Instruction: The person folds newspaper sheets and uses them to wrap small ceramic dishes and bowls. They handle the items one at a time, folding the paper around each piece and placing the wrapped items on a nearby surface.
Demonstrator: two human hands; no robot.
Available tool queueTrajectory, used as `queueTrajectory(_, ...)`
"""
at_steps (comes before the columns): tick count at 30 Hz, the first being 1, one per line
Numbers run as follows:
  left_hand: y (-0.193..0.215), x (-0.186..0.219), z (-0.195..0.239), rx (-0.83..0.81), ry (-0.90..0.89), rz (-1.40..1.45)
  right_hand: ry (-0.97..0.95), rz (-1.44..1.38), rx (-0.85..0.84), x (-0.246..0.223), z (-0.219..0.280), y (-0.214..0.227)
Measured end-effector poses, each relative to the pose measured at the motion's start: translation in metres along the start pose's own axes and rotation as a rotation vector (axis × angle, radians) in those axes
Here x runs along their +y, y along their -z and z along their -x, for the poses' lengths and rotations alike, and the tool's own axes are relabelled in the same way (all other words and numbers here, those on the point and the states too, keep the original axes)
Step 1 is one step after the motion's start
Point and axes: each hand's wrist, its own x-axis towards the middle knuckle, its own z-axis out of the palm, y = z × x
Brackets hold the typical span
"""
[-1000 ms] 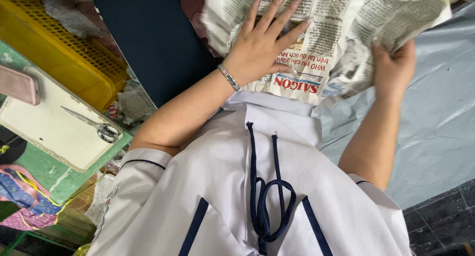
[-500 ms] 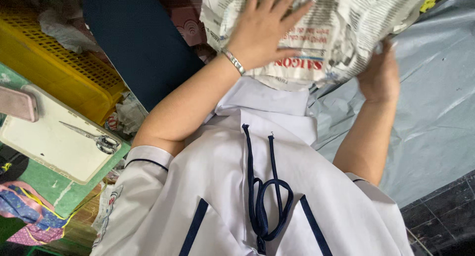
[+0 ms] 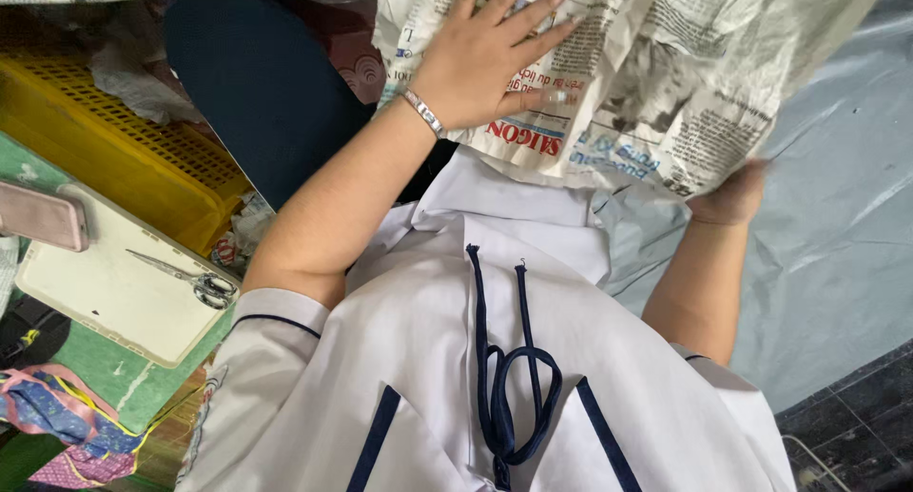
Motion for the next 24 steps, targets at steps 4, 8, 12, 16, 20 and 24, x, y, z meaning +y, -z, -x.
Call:
queueTrajectory(4, -0.015, -0.001, 0.001, 0.044, 0.023, 0.089, 0.076, 0.123, 0.028, 0.017, -0.026, -0.028)
queueTrajectory(8, -0.014, -0.007, 0.002, 0.042, 0.009, 0.054, 0.32, 0.776, 0.053, 0.041, -0.071, -0.075)
queueTrajectory(12, -0.009, -0.005, 0.0, 0.059, 0.04, 0.048, 0.621, 1.392, -0.207, 0.045, -0.073, -0.122)
queueTrajectory(16, -0.002, -0.002, 0.0, 0.067, 0.052, 0.097, 0.549, 1.695, -0.211, 0.05, -0.075, -0.156)
queueTrajectory(20, 0.006, -0.006, 0.0, 0.08, 0.057, 0.106, 0.5, 1.688, -0.299, 0.049, -0.082, -0.164)
queueTrajectory(24, 0.01, -0.008, -0.001, 0.094, 0.062, 0.118, 0.607, 1.767, -0.469, 0.049, -0.085, -0.161)
